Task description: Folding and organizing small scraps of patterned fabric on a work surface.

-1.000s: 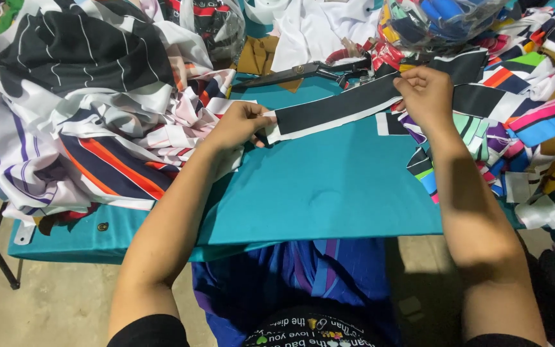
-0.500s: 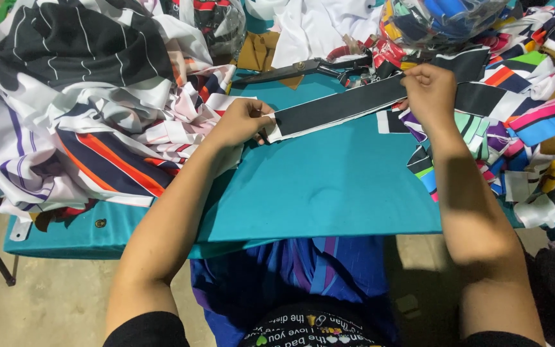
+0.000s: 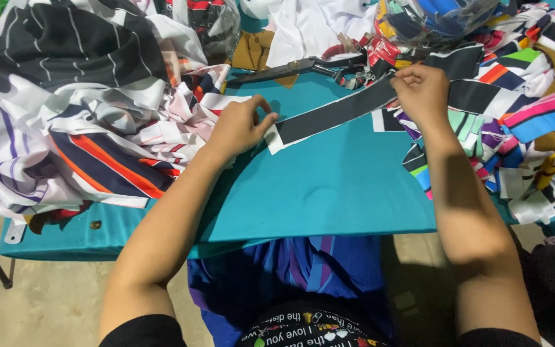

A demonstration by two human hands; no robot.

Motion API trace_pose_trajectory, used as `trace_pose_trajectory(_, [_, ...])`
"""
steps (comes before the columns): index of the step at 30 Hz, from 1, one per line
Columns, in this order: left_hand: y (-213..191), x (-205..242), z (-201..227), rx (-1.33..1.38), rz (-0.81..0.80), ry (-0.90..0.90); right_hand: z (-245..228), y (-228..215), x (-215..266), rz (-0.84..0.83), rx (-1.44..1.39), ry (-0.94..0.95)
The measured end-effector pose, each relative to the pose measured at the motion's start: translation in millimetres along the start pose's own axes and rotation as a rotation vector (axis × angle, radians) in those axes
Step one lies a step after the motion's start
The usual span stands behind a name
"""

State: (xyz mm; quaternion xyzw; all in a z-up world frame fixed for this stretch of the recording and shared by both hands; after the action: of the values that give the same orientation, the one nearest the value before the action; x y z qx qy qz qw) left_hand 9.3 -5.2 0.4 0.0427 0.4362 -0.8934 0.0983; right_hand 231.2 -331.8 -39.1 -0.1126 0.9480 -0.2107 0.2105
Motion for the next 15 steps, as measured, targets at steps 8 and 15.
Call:
trace_pose_trajectory(8, [24.2, -1.7, 10.2, -0.056, 0.012, 0.541, -27.9, -3.4, 5.4, -0.003, 0.119, 0.133])
trace_pose_trajectory(15, [11.3, -3.3, -3.7, 0.118, -0.105, 0.367, -20.0, 0.3, 2.9, -0.018, 0.153, 0.103])
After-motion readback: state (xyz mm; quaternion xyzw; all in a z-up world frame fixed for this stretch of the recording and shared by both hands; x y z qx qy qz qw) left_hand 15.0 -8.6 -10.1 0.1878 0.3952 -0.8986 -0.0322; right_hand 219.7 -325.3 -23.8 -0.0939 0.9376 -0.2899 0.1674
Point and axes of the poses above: each hand's wrist, its own x-axis away from the middle knuckle, its own y-axis out of the palm, z = x × y, the point moved 1 cm from there along -x, towards the middle knuckle, and after that the axes turned 4 degrees about z, right-handed, at the moved point
